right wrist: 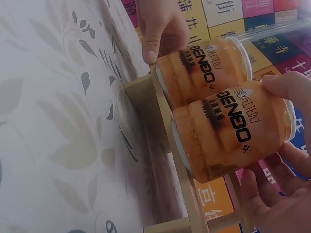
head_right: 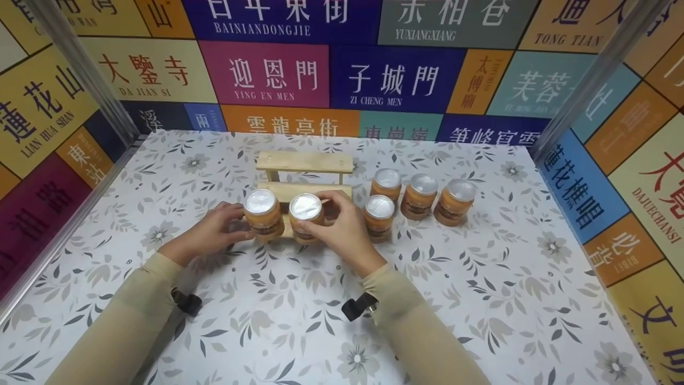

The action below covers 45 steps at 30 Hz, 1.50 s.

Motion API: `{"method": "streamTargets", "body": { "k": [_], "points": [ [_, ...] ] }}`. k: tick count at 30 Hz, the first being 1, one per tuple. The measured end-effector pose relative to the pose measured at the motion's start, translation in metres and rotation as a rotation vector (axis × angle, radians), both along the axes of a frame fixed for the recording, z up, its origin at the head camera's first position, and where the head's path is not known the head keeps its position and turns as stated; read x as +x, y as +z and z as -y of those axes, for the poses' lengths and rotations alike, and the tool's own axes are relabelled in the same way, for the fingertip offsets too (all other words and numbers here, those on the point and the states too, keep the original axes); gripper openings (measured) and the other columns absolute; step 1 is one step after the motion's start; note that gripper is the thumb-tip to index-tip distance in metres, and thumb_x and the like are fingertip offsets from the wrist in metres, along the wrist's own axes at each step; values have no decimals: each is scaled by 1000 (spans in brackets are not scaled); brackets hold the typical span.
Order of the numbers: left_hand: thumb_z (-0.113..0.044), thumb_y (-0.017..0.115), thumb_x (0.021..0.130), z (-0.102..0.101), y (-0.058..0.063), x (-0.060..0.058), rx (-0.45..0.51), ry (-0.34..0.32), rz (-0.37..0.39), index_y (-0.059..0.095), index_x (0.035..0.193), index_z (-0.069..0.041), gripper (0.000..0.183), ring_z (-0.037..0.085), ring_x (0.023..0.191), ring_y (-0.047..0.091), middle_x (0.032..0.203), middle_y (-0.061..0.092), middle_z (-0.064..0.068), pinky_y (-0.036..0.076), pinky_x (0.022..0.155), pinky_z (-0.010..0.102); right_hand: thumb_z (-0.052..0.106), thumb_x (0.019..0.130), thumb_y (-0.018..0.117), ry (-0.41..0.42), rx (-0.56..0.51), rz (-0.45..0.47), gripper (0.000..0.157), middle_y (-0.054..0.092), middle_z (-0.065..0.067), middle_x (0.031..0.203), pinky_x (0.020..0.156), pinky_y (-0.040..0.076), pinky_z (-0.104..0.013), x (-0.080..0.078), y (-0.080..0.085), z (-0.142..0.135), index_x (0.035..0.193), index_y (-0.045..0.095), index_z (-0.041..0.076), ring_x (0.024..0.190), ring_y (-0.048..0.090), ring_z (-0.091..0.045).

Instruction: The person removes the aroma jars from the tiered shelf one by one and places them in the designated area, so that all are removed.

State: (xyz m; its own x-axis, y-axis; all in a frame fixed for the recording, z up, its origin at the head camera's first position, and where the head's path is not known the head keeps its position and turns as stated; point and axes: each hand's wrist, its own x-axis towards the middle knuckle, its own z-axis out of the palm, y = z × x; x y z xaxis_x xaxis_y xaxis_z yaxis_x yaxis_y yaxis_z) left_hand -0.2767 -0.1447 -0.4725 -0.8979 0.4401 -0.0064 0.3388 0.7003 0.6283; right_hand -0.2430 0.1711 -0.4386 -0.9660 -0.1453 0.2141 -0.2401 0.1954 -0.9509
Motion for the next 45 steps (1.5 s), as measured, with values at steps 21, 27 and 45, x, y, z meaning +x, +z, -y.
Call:
{"method": "streamTargets", "body": {
  "k": [21,27,45],
  "points": [
    [-40,78,91,-2,-1,-1,-13,4,-32,57,148,-13,66,27,136,46,147,60,6,28,115,54,-4,75,89,-94,-87,-115,58,64,-10,117,86,57,-27,15,18,-43,128,65,0,100,66,-20],
    [-39,77,92,-1,1,-2,-13,0,-16,58,147,-15,62,25,135,46,146,60,3,28,115,52,-3,75,89,-143,-77,-142,58,66,-6,119,85,52,-25,17,27,-55,129,66,2,107,61,-23],
    [-35,77,93,0,0,1,11,-14,-11,58,147,-17,60,28,134,48,146,60,4,30,112,55,-6,79,84,-315,-152,-148,53,65,-5,115,80,49,-21,27,38,-104,128,64,1,95,61,-16]
  ]
}}
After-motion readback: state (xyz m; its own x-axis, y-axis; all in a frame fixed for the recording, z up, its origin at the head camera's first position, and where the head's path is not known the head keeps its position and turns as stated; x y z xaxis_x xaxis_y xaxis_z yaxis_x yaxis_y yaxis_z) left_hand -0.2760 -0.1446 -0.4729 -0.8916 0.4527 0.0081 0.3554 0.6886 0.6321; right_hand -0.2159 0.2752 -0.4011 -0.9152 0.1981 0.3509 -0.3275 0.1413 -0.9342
